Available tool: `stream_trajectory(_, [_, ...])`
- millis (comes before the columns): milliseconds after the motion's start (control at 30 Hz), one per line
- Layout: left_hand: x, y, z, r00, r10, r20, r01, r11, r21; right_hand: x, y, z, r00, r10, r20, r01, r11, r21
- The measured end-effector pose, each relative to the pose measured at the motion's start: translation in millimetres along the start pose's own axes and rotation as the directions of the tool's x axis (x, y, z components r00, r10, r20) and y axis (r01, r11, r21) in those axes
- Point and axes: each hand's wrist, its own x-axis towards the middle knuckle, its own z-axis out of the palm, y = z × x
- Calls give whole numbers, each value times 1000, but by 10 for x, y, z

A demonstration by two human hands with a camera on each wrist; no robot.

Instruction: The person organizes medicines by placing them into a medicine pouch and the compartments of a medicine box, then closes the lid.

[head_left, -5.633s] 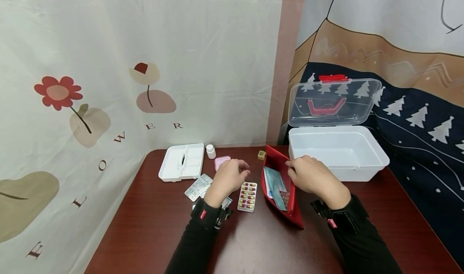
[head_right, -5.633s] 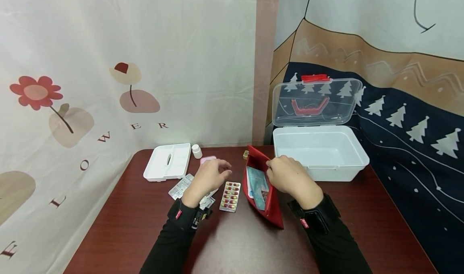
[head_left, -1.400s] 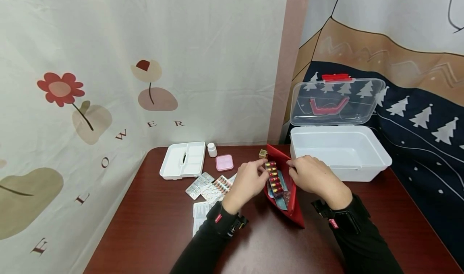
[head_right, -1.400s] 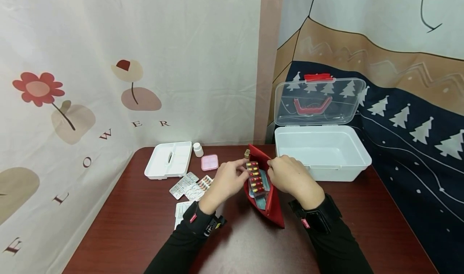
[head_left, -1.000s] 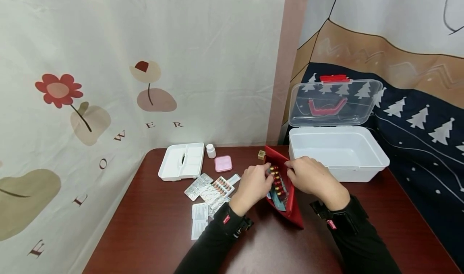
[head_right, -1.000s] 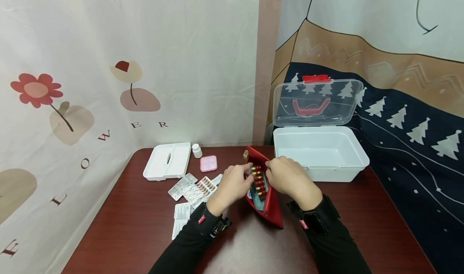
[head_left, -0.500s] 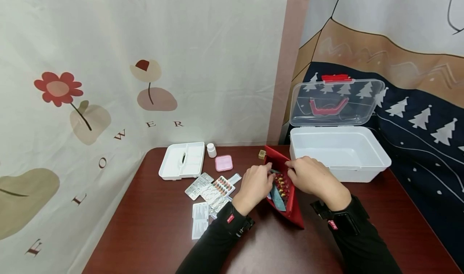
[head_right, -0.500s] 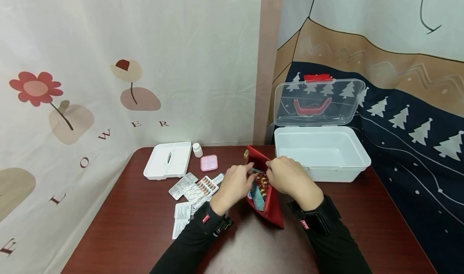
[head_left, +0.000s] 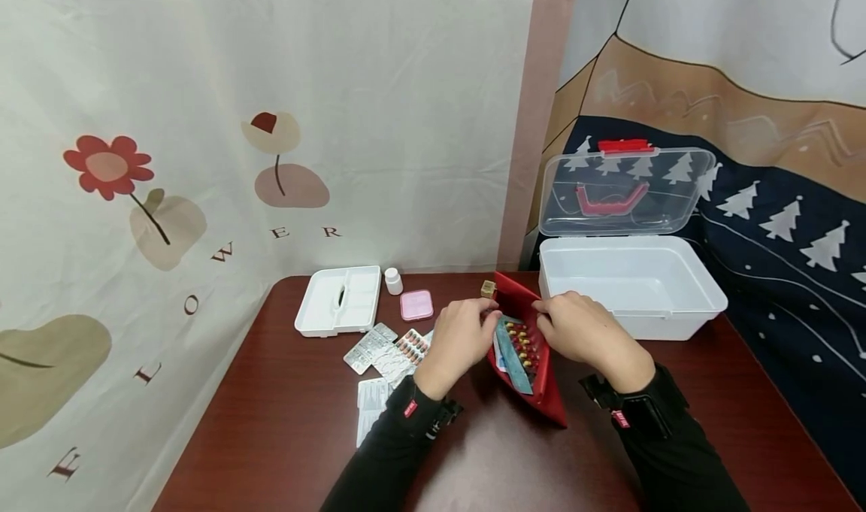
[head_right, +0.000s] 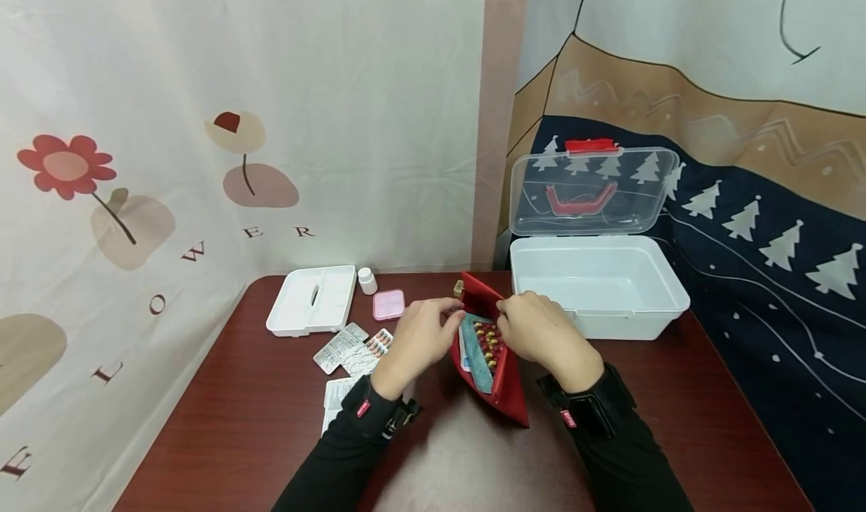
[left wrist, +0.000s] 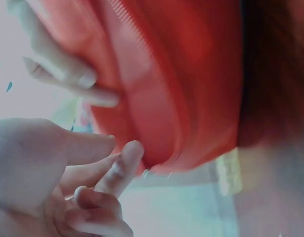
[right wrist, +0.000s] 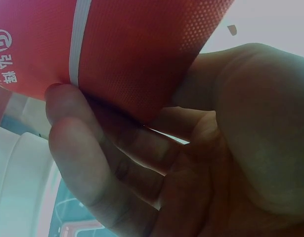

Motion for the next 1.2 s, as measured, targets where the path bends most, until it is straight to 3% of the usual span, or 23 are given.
stream_trajectory(133, [-44,-115,-196,1000,-15,-26,15,1000,15,-3,4,-8,1000,13,12,-13,1000,7])
stream_trajectory(400, [-208,-485,-560,993,-112,-31,115,987,116,-11,10,-22,1000,11,9,-11,1000,3])
stream_trajectory(633, [-354,-811,-745,970,-238,50,224,954,201,4,13,-10,1000,8,4,-8,1000,5])
stream_trajectory(833, [-474,-1042,-802,955,-228,190,180,953,242,7,11,-11,1000,11,7,-11,1000,12])
stream_trajectory(1033, [-545,-1187,-748,904,-195,382,99,961,257,14,21,3,1000,16,9,-16,1000,11])
stream_trajectory(1200, [-552,-1239,-665,891,-142,430,18,960,280,16,21,3,1000,18,8,-18,1000,10])
